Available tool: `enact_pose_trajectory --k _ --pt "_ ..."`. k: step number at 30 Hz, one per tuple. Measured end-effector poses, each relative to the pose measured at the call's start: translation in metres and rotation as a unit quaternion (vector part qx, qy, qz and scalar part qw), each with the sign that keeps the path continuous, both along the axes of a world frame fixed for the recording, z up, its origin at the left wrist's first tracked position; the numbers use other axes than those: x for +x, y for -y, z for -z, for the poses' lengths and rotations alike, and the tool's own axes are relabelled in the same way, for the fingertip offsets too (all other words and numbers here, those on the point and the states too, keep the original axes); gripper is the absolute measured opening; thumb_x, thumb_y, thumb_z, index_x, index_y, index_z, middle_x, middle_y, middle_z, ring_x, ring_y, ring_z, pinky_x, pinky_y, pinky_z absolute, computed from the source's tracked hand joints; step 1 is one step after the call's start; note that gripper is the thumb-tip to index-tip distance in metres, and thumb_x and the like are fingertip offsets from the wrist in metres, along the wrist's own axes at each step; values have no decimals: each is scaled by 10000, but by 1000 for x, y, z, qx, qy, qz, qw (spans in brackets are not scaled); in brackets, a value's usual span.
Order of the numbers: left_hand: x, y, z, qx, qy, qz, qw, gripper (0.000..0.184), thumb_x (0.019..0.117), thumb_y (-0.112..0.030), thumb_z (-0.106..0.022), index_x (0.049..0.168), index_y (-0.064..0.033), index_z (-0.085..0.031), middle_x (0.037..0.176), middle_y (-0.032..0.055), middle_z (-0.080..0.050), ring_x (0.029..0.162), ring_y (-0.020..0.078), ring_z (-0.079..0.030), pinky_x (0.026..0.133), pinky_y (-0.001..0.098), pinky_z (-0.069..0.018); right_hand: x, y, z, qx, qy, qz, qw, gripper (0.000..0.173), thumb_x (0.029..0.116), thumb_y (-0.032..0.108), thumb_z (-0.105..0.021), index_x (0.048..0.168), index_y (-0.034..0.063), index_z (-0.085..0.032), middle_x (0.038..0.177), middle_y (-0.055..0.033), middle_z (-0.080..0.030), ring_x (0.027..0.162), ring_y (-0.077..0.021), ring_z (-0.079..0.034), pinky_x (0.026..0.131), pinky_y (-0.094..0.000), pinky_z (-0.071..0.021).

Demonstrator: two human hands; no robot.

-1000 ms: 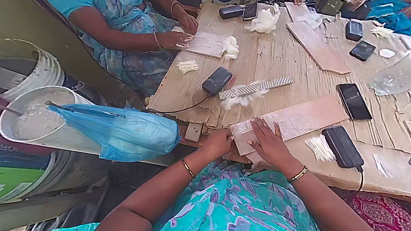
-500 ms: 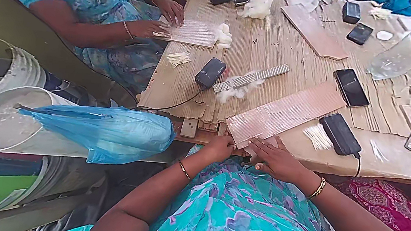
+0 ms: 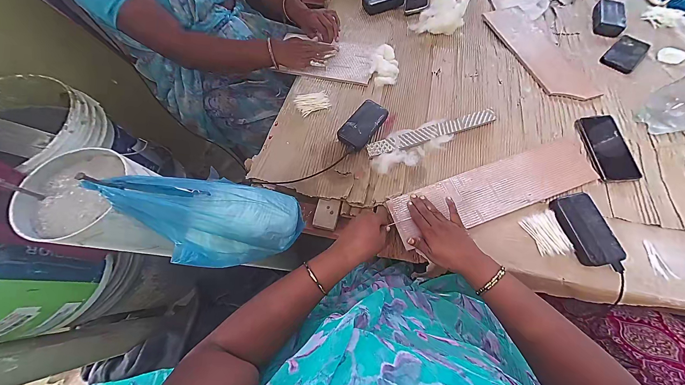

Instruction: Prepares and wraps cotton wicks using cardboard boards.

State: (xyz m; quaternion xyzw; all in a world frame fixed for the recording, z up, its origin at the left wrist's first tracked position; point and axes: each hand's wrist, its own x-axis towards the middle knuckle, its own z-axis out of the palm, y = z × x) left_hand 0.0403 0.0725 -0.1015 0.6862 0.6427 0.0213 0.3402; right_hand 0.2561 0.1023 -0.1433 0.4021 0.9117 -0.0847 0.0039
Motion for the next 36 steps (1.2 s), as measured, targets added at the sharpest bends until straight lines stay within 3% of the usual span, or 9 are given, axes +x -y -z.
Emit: enact_pose_trajectory --k 3,8,12,16,21,27,31,33,36 --pt "1 11 0 -29 31 28 999 308 1093 -213 -490 1223 -12 -682 1205 186 -685 1166 319 -647 1042 517 -482 21 32 -8 -43 21 -6 999 765 1071 592 -231 1631 72 -244 1708 -107 -213 1589 -245 -155 1228 -668 -3" --pt "6 23 -1 -28 59 62 996 315 1095 -196 -476 1230 6 -675 1248 188 -668 1192 289 -636 1063 466 -471 44 60 -29 -83 7 -3 997 745 1070 589 -231 1603 77 -333 1674 -106 -312 1556 -279 -272 1195 -726 -45" --pt "3 18 -1 0 74 15 997 308 1094 -181 -483 1227 16 -679 1234 187 -677 1181 291 -644 1063 466 -479 42 34 -25 21 -45 62 997 686 1079 516 -302 1560 39 -410 1637 -140 -375 1542 -303 -305 1195 -722 -91" --pt "-2 5 2 26 46 -18 998 316 1095 -204 -483 1231 4 -678 1254 189 -668 1218 312 -630 1079 492 -474 8 2 -19 35 -59 59 996 660 1085 468 -362 1588 41 -350 1665 -141 -315 1562 -303 -251 1219 -674 -120" --pt "-2 -1 6 22 12 -10 1000 311 1093 -200 -484 1243 -2 -672 1266 189 -661 1232 327 -623 1079 507 -475 -14 -9 -7 -10 -10 0 1000 727 1079 526 -347 1630 64 -244 1706 -113 -217 1590 -251 -153 1238 -647 -15" --pt "7 6 8 21 10 23 999 285 1085 -202 -512 1193 -8 -691 1239 173 -674 1213 314 -632 1065 514 -480 8 34 -7 -44 8 10 999 843 1042 659 -238 1631 56 -234 1708 -125 -203 1592 -259 -142 1236 -657 -22" --pt "16 15 7 21 16 39 999 298 1091 -207 -503 1217 -11 -689 1251 174 -673 1210 312 -637 1064 516 -482 22 63 -18 -96 21 8 995 840 1040 656 -266 1634 62 -226 1709 -116 -204 1589 -260 -152 1225 -673 -6" --pt "18 21 7 21 13 52 998 307 1095 -195 -483 1237 -8 -680 1274 178 -668 1227 315 -632 1076 511 -477 30 68 -21 -93 -1 -1 996 785 1048 622 -321 1617 82 -297 1686 -105 -280 1575 -271 -213 1202 -714 -15" --pt "18 32 4 40 14 61 997 309 1094 -176 -475 1251 -4 -678 1273 189 -663 1231 325 -628 1079 512 -474 40 76 -15 5 -111 4 994 549 1056 487 -446 1441 121 -588 1460 -81 -600 1434 -307 -479 1148 -774 -124"
